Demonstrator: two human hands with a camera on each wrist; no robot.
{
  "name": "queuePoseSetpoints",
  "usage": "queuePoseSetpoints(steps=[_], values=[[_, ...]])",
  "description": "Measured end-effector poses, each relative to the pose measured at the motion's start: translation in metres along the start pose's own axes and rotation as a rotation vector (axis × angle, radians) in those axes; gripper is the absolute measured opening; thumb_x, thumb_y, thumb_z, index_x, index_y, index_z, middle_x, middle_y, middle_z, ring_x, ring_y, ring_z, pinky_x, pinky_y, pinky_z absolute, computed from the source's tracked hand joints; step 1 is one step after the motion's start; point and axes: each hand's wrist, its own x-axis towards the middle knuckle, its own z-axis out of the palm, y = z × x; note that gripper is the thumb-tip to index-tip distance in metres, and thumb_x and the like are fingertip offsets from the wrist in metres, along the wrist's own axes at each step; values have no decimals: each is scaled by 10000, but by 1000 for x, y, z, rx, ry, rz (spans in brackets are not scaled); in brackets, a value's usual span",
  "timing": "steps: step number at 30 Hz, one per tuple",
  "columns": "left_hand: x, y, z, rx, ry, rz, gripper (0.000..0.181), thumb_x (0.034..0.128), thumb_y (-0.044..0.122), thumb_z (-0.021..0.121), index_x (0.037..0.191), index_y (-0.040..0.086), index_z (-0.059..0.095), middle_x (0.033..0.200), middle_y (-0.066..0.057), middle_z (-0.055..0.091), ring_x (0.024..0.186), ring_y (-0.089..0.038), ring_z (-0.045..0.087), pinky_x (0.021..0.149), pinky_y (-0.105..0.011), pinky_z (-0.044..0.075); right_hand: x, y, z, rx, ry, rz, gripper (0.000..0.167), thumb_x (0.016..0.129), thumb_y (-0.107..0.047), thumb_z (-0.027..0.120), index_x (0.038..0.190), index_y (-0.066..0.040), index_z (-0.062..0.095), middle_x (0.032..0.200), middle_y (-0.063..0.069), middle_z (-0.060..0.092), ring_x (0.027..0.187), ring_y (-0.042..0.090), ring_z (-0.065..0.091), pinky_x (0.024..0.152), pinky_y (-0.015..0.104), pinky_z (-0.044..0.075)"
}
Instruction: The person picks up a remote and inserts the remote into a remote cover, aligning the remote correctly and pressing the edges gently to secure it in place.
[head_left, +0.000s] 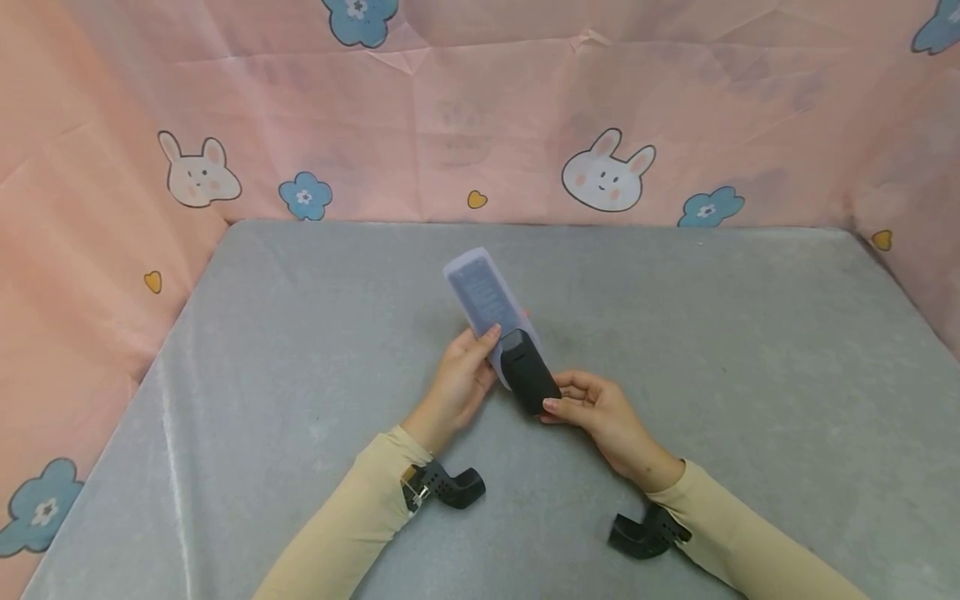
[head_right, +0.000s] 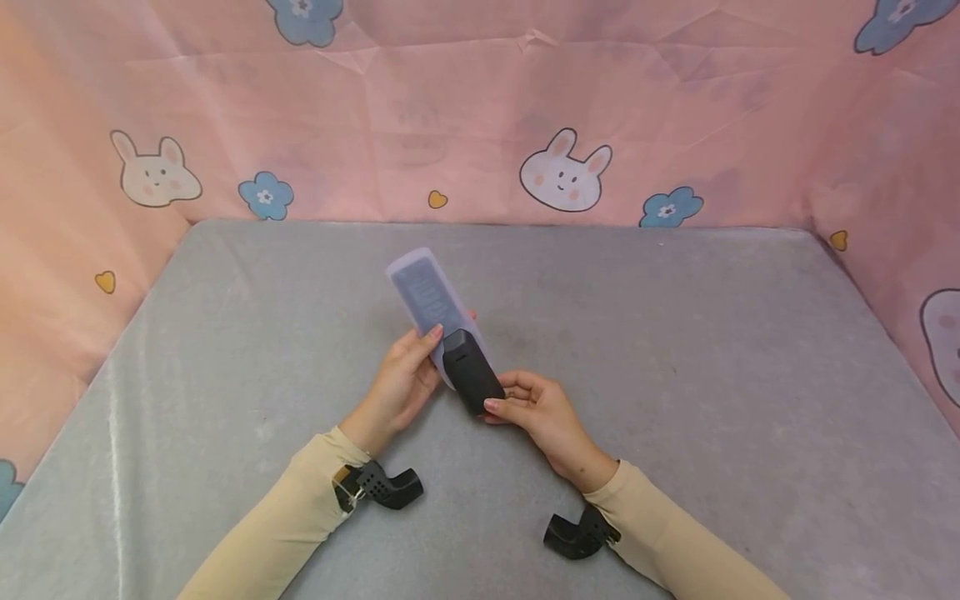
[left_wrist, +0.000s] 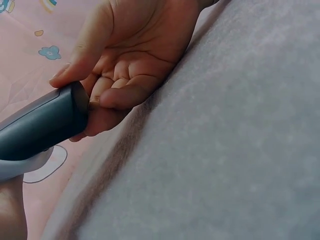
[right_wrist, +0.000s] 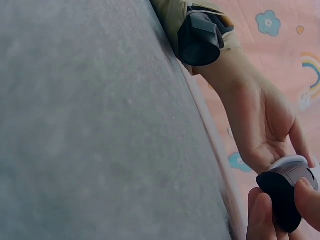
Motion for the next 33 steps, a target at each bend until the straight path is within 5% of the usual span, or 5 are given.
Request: queuePoseSetpoints(steps=[33], values=[[-2, -6, 2, 49, -50, -25, 408, 1011, 43, 358, 1387, -110, 321, 1405, -283, 382, 1252, -221, 449, 1068, -325, 335, 0, -1, 1, 10, 16, 15, 275, 867, 67, 609, 1091, 179, 496, 905, 80, 689, 827, 195, 683, 783, 337, 549]])
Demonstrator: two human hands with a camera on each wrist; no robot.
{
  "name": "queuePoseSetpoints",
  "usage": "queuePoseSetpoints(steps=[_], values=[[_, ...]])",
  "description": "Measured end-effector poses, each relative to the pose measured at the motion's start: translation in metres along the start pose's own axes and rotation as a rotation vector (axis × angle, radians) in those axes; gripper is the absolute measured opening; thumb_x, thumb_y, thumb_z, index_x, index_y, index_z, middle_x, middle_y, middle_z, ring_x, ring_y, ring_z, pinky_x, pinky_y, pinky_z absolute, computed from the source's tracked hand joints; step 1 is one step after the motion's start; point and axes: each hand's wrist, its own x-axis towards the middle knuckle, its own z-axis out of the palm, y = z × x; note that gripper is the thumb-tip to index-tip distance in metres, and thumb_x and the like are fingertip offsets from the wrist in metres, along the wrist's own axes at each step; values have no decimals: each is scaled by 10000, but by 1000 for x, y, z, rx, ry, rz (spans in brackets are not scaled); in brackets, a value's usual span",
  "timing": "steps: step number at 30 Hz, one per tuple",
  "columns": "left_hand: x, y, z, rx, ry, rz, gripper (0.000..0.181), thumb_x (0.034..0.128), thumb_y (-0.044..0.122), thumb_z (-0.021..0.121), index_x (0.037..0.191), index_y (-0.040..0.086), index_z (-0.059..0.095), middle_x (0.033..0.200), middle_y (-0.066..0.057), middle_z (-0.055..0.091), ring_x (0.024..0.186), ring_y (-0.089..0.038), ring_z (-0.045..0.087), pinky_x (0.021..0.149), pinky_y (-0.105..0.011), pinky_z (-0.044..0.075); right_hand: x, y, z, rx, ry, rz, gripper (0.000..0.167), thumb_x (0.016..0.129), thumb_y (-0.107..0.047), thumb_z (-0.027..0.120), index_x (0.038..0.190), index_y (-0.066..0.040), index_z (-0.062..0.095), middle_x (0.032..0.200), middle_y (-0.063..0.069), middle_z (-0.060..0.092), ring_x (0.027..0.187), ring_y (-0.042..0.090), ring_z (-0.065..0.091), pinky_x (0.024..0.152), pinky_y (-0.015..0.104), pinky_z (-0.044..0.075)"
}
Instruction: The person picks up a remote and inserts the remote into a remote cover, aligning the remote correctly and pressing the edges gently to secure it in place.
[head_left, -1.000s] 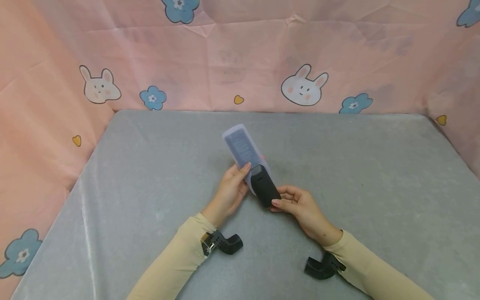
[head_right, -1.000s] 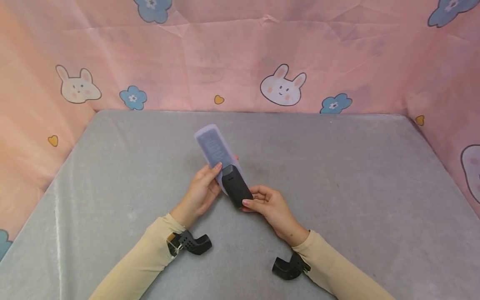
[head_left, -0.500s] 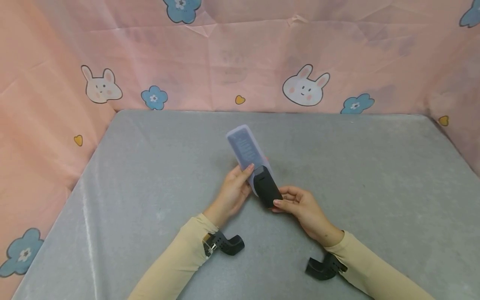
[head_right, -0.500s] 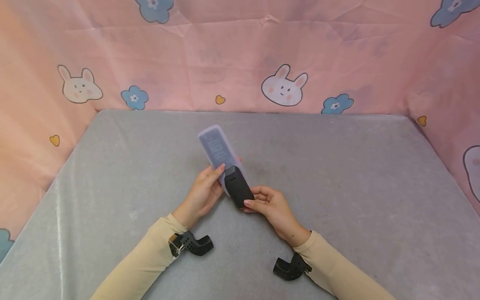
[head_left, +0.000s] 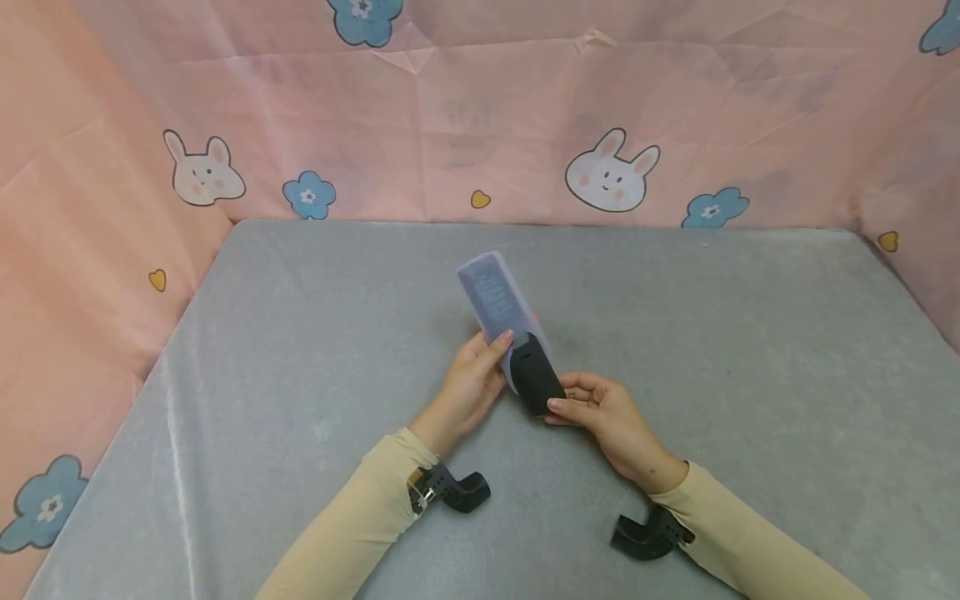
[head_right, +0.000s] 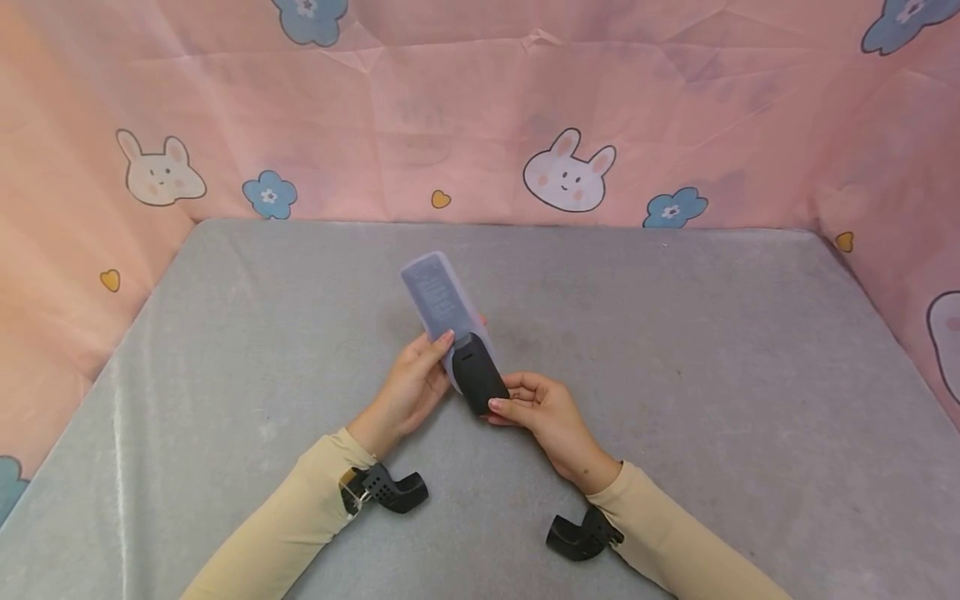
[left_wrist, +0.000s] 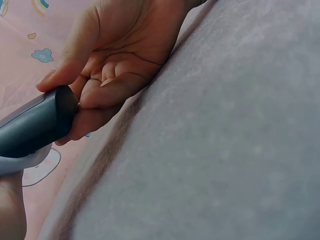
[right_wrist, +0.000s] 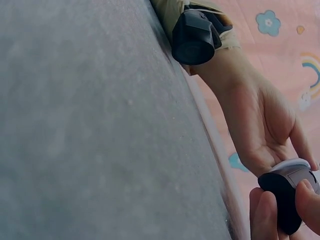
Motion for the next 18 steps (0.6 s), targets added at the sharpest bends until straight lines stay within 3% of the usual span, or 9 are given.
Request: queuePoseSetpoints(steps=[18], values=[[-1, -1, 0, 42, -49, -6, 406, 1009, 29, 348, 1386, -118, 315, 1409, -275, 382, 1276, -253, 433, 1069, -344, 334, -1, 1, 0, 17, -5, -39, 238, 858, 86, 610, 1064, 167, 525, 892, 72, 700, 819, 196, 686, 767, 333, 552]])
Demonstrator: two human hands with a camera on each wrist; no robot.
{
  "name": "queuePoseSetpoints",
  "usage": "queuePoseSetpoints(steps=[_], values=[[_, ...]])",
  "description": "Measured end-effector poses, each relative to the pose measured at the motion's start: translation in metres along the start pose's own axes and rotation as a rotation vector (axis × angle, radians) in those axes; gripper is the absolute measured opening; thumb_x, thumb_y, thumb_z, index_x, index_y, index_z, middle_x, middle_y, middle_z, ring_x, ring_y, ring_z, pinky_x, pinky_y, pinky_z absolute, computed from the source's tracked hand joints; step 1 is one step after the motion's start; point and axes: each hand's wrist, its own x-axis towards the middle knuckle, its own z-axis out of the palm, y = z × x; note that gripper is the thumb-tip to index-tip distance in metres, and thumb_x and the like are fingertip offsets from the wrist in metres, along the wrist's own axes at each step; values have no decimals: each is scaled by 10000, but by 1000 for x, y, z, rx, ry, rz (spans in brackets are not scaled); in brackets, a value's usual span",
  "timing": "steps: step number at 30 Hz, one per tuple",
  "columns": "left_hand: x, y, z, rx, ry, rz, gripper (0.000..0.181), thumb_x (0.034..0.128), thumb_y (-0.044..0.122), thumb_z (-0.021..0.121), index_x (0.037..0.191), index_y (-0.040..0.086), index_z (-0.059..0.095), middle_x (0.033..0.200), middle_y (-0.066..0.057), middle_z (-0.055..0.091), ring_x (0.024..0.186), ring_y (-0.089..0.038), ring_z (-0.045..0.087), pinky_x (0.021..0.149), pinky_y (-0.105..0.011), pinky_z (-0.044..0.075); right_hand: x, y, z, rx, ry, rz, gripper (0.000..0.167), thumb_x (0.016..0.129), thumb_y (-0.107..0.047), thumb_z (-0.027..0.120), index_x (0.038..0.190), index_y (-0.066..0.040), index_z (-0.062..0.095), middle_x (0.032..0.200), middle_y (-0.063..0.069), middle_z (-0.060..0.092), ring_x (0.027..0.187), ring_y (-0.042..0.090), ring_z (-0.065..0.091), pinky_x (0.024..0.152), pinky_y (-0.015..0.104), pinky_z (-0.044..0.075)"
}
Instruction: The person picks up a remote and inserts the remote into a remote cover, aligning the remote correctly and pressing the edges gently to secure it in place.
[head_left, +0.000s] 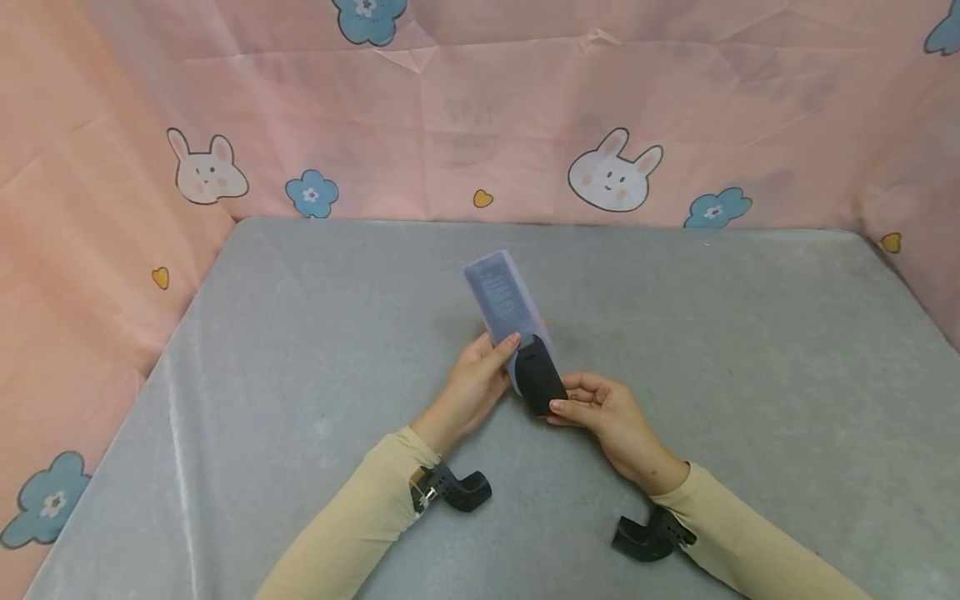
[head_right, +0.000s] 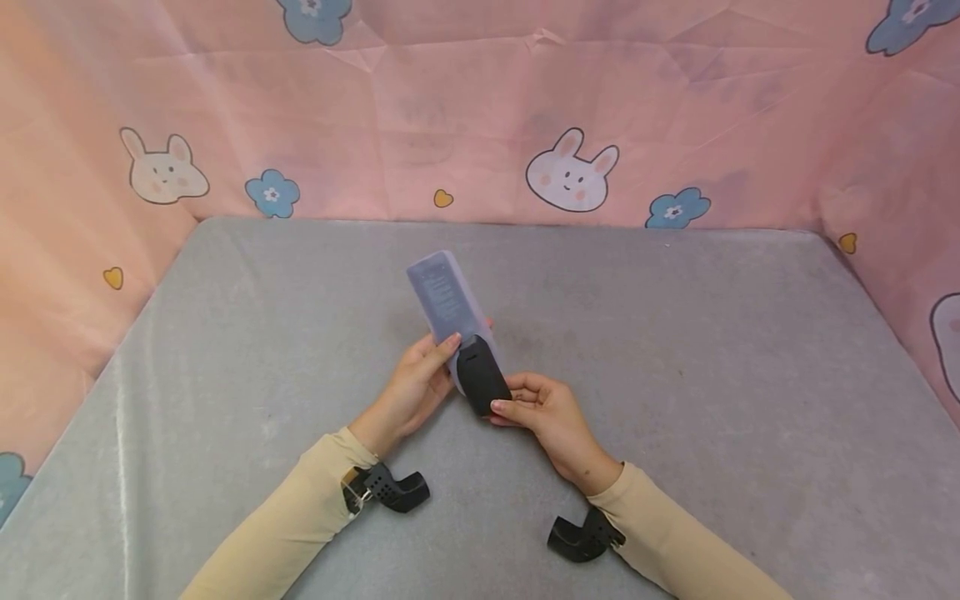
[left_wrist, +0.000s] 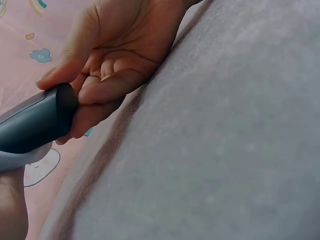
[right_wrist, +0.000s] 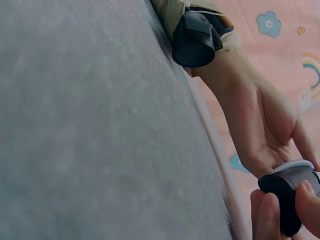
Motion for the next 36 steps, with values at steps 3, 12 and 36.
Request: queuePoseSetpoints(steps=[3, 12, 36], values=[[0, -1, 0, 13, -9, 6, 403, 1008, 30, 353, 1379, -124, 321, 1404, -280, 384, 1284, -263, 426, 1073, -349, 328, 0, 1, 0, 5, 2, -6, 231, 854, 90, 613, 1058, 162, 534, 886, 73, 702, 814, 198, 688, 762, 332, 554], [0, 1, 2, 42, 18, -13, 390, 1007, 56, 375, 1355, -120, 363, 1373, -273, 422, 1226, -227, 486, 1048, -353, 363, 0, 1, -1, 3, 17, 12, 222, 843, 69, 637, 1046, 107, 555, 878, 76, 704, 813, 211, 689, 766, 361, 552], [3, 11, -7, -21, 102, 5, 407, 965, 20, 416, 1340, -131, 371, 1298, -315, 473, 1159, -288, 551, 996, -335, 421, 16, -20, 3, -289, 126, -150, 139, 866, -16, 656, 945, 88, 609, 793, 28, 644, 719, 113, 613, 652, 271, 545]])
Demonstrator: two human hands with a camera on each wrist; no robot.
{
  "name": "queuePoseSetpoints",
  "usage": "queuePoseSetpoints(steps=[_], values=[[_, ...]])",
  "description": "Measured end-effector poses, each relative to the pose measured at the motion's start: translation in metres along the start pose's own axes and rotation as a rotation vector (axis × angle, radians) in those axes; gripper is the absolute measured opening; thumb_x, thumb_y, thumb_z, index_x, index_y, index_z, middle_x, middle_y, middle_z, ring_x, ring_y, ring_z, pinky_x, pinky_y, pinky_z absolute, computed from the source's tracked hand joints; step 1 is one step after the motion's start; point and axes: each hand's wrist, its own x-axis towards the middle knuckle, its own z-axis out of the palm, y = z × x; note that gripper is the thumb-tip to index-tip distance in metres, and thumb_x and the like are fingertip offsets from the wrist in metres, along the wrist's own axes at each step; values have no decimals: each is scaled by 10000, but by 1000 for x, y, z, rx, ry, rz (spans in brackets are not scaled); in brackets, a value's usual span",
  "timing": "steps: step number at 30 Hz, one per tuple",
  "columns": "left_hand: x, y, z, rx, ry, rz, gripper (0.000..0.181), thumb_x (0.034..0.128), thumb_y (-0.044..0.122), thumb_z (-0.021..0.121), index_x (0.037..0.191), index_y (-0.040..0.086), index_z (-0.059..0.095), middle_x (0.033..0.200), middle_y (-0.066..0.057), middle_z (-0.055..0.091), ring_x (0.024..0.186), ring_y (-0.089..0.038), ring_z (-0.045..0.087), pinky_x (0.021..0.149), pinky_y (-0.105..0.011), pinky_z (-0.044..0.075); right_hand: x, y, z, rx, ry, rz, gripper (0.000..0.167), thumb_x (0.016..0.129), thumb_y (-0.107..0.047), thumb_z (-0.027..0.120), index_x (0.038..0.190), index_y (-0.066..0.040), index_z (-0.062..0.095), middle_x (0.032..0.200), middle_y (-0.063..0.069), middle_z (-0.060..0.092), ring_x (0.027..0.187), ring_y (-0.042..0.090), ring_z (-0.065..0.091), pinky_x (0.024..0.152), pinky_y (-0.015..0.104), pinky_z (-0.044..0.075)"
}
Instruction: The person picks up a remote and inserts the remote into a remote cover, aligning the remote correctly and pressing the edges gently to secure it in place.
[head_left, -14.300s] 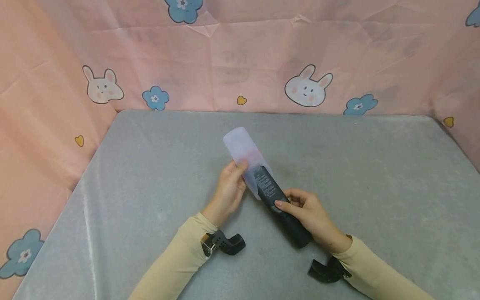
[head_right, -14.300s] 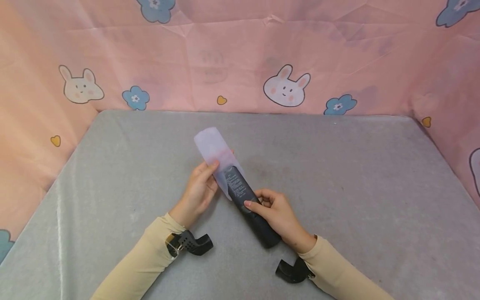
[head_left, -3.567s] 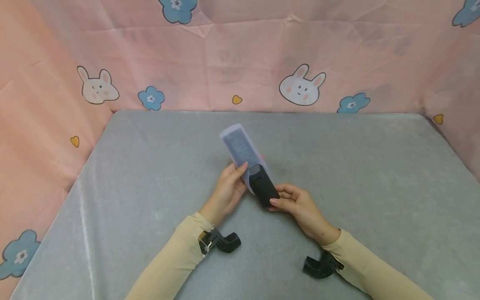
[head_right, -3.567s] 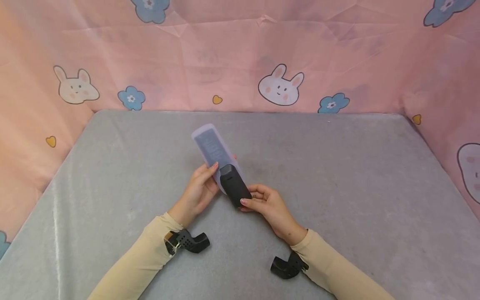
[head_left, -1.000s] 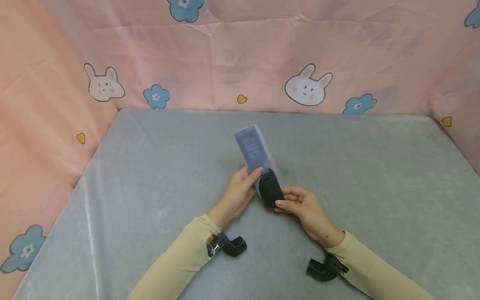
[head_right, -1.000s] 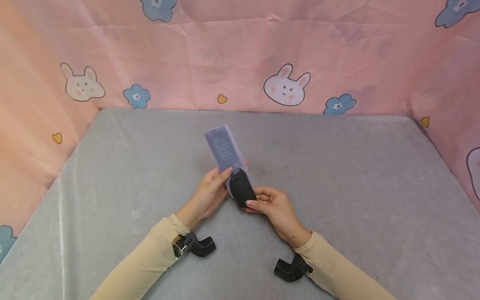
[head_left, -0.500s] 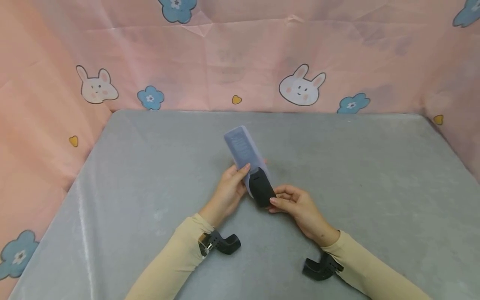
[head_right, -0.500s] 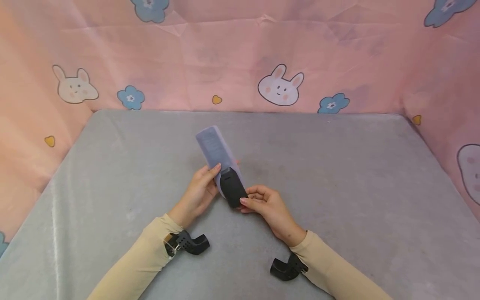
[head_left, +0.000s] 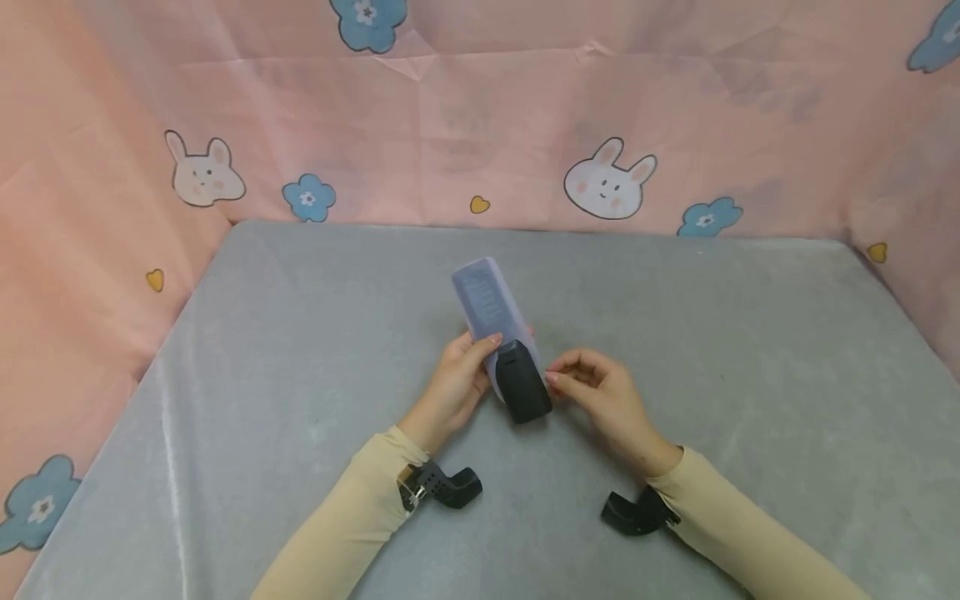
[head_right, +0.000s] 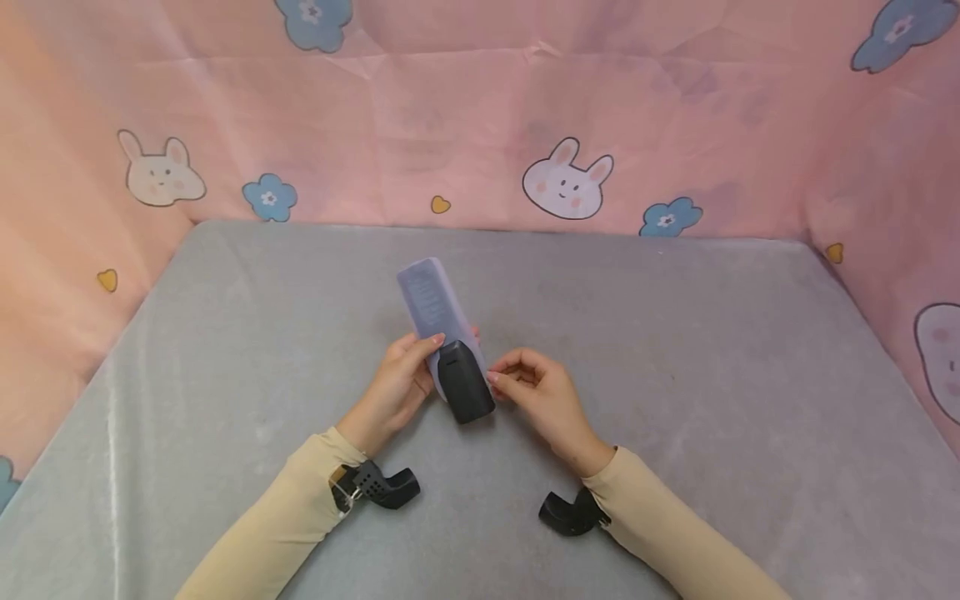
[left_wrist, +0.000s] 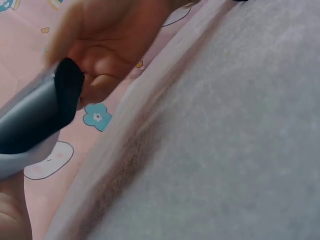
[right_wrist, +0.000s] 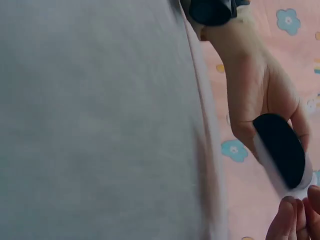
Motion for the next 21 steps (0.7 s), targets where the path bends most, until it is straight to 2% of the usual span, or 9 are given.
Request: queuePoseSetpoints(steps=[7, 16, 18, 21], values=[[2, -6, 2, -12, -8, -14, 396, 979, 27, 410, 1339, -132, 371, 1306, -316, 466, 1213, -326, 496, 1012, -348, 405, 8, 1, 1, -21, 38, -76, 157, 842, 6, 680, 924, 128, 626, 822, 93, 654, 727, 95, 613, 647, 216, 523], [0, -6, 1, -19, -3, -27, 406, 979, 38, 394, 1353, -118, 358, 1306, -320, 460, 1195, -300, 518, 999, -351, 419, 11, 3, 3, -40, 49, -90, 158, 845, -15, 684, 926, 117, 654, 837, 128, 680, 746, 99, 640, 694, 240, 539], [0, -6, 1, -20, 8, -34, 408, 976, 35, 391, 1352, -119, 356, 1288, -293, 506, 1153, -265, 549, 983, -344, 435, 10, 2, 3, -38, 49, -89, 155, 847, -9, 680, 932, 118, 653, 831, 123, 681, 740, 96, 642, 685, 245, 542], [0, -7, 2, -19, 20, -49, 417, 970, 32, 397, 1357, -114, 350, 1227, -183, 569, 1088, -198, 565, 958, -322, 449, 10, 3, 4, -24, 54, -87, 143, 843, 12, 675, 932, 119, 645, 815, 113, 674, 732, 93, 641, 673, 250, 544]])
